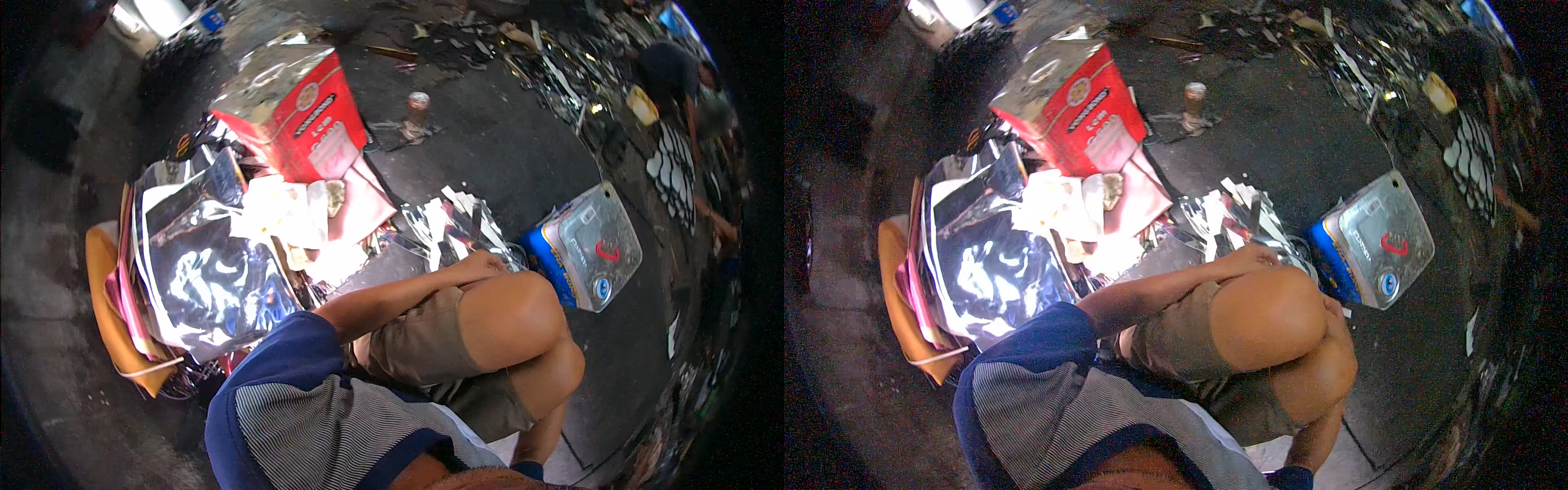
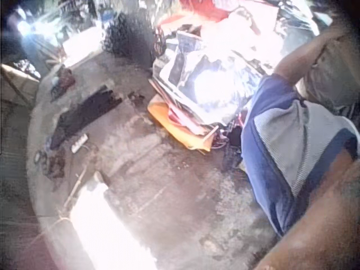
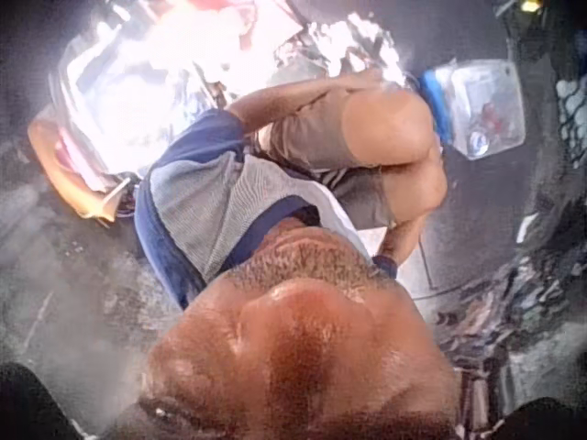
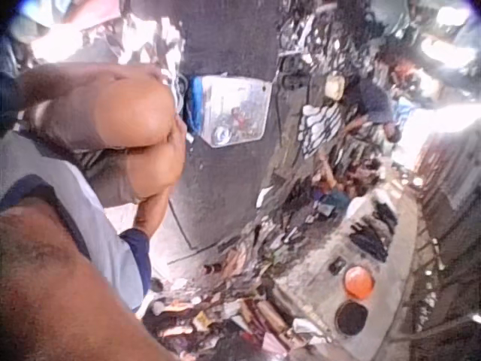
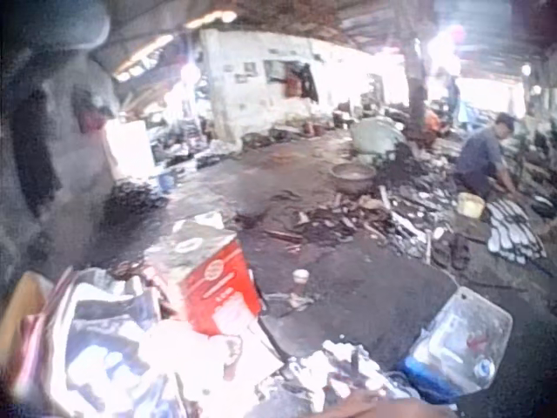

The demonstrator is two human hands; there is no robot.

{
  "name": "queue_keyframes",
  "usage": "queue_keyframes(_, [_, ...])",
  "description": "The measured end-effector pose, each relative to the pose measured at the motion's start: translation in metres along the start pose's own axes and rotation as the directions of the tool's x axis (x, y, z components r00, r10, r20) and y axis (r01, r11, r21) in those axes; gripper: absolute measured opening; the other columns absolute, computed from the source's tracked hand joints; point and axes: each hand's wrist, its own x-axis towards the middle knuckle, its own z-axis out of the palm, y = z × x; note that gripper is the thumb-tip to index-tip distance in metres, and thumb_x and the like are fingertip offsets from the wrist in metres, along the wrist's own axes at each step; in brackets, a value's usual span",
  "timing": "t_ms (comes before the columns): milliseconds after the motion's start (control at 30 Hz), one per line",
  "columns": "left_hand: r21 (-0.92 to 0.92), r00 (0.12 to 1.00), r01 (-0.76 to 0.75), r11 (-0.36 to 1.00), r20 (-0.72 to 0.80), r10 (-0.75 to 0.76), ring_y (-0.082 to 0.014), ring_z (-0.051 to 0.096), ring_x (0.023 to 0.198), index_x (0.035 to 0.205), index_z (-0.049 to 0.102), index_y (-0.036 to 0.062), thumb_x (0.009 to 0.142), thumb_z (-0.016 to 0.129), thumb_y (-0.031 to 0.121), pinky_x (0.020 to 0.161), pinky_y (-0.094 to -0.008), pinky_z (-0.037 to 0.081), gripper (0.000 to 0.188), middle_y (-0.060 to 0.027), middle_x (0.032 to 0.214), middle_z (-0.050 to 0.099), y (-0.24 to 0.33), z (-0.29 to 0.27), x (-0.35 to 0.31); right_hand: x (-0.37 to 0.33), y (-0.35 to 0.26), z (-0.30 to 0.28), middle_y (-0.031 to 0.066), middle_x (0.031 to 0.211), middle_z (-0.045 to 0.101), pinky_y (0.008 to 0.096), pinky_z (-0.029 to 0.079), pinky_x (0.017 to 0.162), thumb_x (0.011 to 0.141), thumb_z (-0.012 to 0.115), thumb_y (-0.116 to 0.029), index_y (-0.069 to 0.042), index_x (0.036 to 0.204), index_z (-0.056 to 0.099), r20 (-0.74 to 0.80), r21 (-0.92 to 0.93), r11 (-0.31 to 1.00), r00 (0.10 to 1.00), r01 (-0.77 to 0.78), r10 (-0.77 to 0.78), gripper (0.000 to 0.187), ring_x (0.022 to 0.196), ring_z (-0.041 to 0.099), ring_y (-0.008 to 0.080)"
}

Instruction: The person sits on the floor and repeatedly peels thin metal strips from a red rectangular package, separating them by hand and dropping them onto a pile on the floor.

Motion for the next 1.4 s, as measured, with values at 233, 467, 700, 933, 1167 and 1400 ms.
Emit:
queue_keyframes(233, [0.187, 0.861, -0.164, 0.969, -0.452, 0.233, -0.017, 0.068, 0.077, 0.099, 0.069, 0.0036, 0.077, 0.076, 0.014, 0.071, -0.0328, 0.054, 0.025, -0.0079, 0.087, 0.071, 0.084, -0.117, -0.06, 0.037, -0.153, 0.054, 0.0086, 0.099, 0.07, 0.0321, 0.051, 0.086, 0.095, 0.064, -0.021, -0.006, 0.118, 0.064, 0.438, -0.72, 0.637, 0.892, 0.275, 0.11, 0.027, 0.095, 0.066, 0.0152])
queue_keyframes(467, [0.611, 0.041, 0.205, 0.765, -0.786, 0.617, -0.0324, 0.062, 0.102, 0.108, 0.069, 0.0035, 0.077, 0.078, 0.027, 0.092, -0.0415, 0.048, 0.04, -0.0167, 0.106, 0.067, 0.157, -0.388, -0.137, 0.151, -0.284, 0.22, 0.0038, 0.093, 0.07, 0.0309, 0.05, 0.081, 0.097, 0.062, -0.026, -0.003, 0.11, 0.065, 0.565, -0.79, 0.202, 0.816, 0.578, -0.123, 0.026, 0.087, 0.063, 0.0118])
queue_keyframes(700, [0.062, 0.03, 0.149, 0.987, -0.998, 0.059, -0.0329, 0.059, 0.113, 0.132, 0.052, -0.0045, 0.081, 0.075, 0.036, 0.101, -0.0397, 0.043, 0.069, -0.0203, 0.117, 0.064, 0.08, -0.546, -0.182, 0.31, -0.29, 0.384, 0.0224, 0.127, 0.062, 0.0462, 0.047, 0.097, 0.102, 0.046, -0.029, -0.004, 0.124, 0.06, 0.435, -0.687, 0.39, 0.776, 0.614, -0.456, 0.037, 0.118, 0.059, 0.0379])
queue_keyframes(933, [-0.093, 0.053, 0.027, 0.995, -0.994, -0.095, -0.0277, 0.058, 0.102, 0.118, 0.049, -0.0027, 0.083, 0.064, 0.029, 0.093, -0.037, 0.043, 0.049, -0.0178, 0.11, 0.062, 0.048, -0.54, -0.177, 0.361, -0.256, 0.435, 0.0305, 0.14, 0.05, 0.0459, 0.038, 0.109, 0.097, 0.054, -0.045, -0.002, 0.146, 0.038, 0.329, -0.513, 0.611, 0.795, 0.603, -0.509, 0.067, 0.132, 0.049, 0.043])
queue_keyframes(1167, [0.133, -0.067, -0.119, 0.984, -0.99, 0.125, -0.0261, 0.056, 0.099, 0.109, 0.054, -0.0027, 0.089, 0.055, 0.023, 0.091, -0.0359, 0.042, 0.033, -0.0181, 0.107, 0.061, 0.056, -0.504, -0.187, 0.333, -0.241, 0.42, 0.0241, 0.137, 0.056, 0.042, 0.042, 0.104, 0.1, 0.052, -0.039, -0.003, 0.142, 0.045, 0.396, -0.315, 0.709, 0.766, 0.631, -0.506, 0.057, 0.125, 0.055, 0.0366])
queue_keyframes(1400, [0.249, -0.121, -0.471, 0.846, -0.969, 0.218, -0.0231, 0.058, 0.097, 0.101, 0.057, -0.003, 0.089, 0.052, 0.014, 0.091, -0.036, 0.047, 0.022, -0.0143, 0.103, 0.061, 0.115, -0.476, -0.189, 0.292, -0.286, 0.4, 0.011, 0.122, 0.063, 0.0308, 0.043, 0.096, 0.099, 0.055, -0.035, -0.001, 0.135, 0.054, 0.421, -0.308, 0.427, 0.525, 0.85, -0.74, 0.049, 0.113, 0.056, 0.0193])
